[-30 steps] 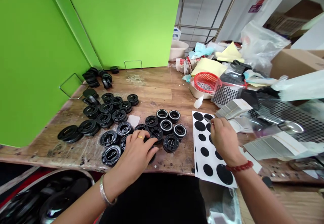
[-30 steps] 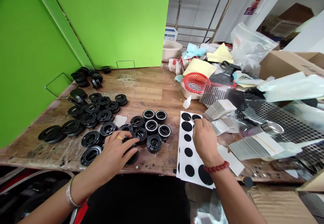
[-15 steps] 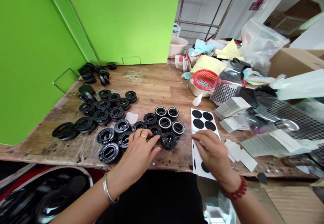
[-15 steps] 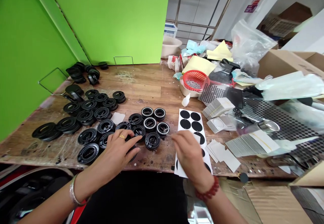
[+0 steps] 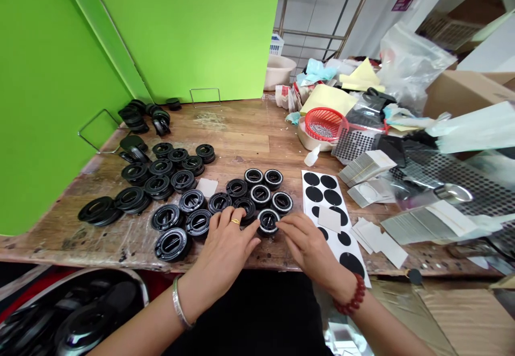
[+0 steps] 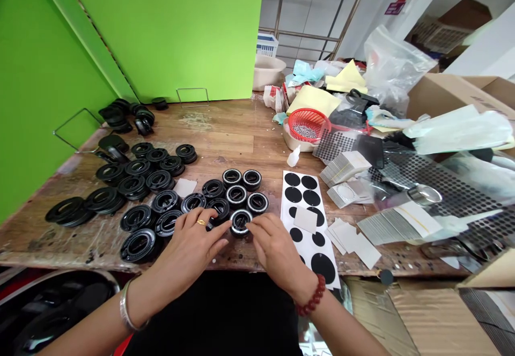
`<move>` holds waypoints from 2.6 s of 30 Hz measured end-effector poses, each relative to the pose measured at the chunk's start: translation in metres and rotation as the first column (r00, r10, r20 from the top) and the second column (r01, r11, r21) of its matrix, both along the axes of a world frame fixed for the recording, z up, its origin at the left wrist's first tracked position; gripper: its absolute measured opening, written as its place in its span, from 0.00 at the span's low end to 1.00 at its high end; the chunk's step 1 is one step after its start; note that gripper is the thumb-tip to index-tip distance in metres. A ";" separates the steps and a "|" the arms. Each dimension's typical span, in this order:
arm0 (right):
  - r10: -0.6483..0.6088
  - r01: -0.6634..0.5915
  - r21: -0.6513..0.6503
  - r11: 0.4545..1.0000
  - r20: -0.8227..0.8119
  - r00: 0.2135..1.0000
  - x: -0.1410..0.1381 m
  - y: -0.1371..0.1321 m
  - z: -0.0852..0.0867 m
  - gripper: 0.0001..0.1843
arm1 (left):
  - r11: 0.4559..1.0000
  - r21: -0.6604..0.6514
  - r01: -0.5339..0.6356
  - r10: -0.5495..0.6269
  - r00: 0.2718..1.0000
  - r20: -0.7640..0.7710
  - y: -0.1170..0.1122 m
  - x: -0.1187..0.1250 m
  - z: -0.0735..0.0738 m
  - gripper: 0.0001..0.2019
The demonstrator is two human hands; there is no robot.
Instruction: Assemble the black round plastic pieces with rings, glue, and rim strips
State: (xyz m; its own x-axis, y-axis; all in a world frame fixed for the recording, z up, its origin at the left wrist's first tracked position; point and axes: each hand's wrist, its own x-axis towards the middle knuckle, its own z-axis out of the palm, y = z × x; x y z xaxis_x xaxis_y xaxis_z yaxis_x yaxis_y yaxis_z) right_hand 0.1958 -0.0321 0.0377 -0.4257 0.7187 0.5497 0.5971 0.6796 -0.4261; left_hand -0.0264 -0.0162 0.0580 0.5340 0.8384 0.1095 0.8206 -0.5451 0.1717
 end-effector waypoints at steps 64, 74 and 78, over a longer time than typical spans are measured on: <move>-0.599 0.927 -0.189 0.323 0.718 0.355 0.170 0.079 0.028 0.13 | 0.970 0.044 -0.241 0.230 0.959 0.168 0.024 -0.063 -0.005 0.16; -0.677 0.728 -0.085 0.680 0.306 0.669 0.126 0.059 0.045 0.11 | 0.971 -0.037 -0.238 0.241 0.962 0.132 0.034 -0.059 0.006 0.16; -0.271 0.262 0.114 0.958 0.077 0.960 0.035 0.071 0.049 0.11 | 0.970 -0.020 -0.241 0.242 0.964 0.108 0.040 -0.058 0.004 0.16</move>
